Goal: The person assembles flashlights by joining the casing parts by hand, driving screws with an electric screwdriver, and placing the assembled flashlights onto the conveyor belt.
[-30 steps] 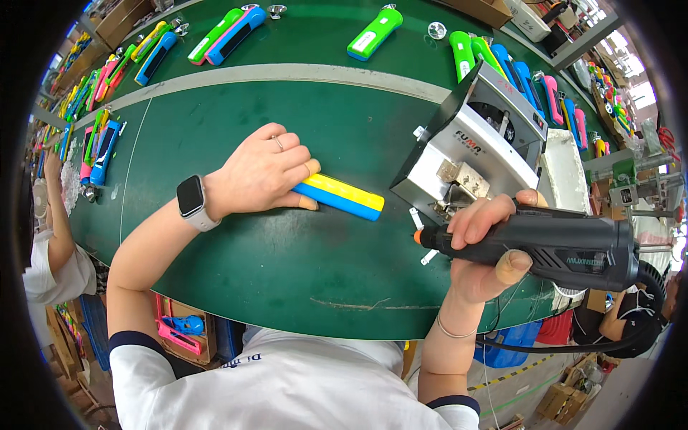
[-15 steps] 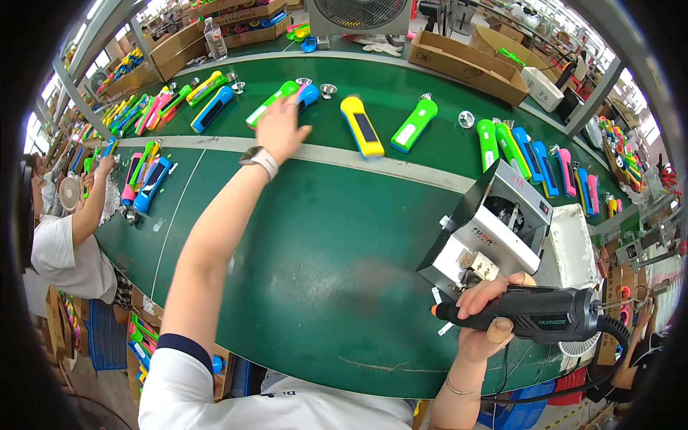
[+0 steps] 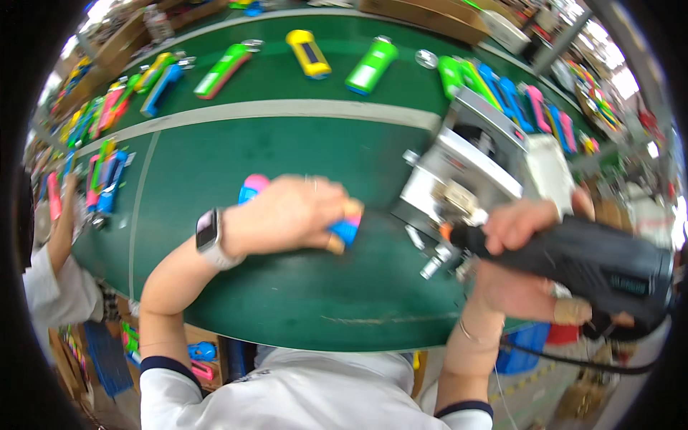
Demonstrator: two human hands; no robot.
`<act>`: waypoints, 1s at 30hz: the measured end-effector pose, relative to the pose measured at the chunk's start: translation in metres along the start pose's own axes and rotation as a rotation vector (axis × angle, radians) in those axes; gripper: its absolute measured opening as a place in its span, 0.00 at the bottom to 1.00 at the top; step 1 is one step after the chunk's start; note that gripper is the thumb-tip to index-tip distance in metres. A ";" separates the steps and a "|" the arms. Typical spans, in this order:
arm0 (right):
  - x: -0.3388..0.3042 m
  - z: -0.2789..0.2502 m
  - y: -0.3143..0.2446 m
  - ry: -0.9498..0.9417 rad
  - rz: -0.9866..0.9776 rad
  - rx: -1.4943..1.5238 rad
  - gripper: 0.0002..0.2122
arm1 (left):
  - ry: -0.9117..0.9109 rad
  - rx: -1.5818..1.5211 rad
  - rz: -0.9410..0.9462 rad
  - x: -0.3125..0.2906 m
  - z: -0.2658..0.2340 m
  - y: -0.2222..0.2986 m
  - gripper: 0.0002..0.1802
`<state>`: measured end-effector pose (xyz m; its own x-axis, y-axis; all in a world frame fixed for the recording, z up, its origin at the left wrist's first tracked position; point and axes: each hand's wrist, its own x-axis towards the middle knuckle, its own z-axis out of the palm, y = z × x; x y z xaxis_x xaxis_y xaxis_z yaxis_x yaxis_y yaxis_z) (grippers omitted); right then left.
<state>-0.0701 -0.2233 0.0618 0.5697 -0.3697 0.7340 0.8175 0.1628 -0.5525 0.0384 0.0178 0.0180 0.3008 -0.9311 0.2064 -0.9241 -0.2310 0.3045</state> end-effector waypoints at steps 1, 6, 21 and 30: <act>0.004 0.006 0.002 -0.027 0.019 0.045 0.51 | -0.013 -0.056 0.063 -0.002 0.018 0.011 0.23; 0.023 -0.013 0.017 -0.129 0.194 -0.003 0.44 | 0.123 0.139 -0.050 0.003 0.043 0.031 0.24; -0.020 0.019 0.031 -0.228 0.266 0.138 0.46 | 0.050 -0.063 -0.084 -0.005 0.037 0.025 0.26; -0.031 0.014 0.047 -0.377 0.406 0.181 0.46 | 0.031 -0.074 -0.091 -0.005 0.037 0.026 0.27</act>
<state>-0.0480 -0.1913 0.0182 0.8040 0.1006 0.5860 0.5101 0.3895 -0.7668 0.0044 0.0063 -0.0096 0.3911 -0.8976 0.2034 -0.8729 -0.2917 0.3910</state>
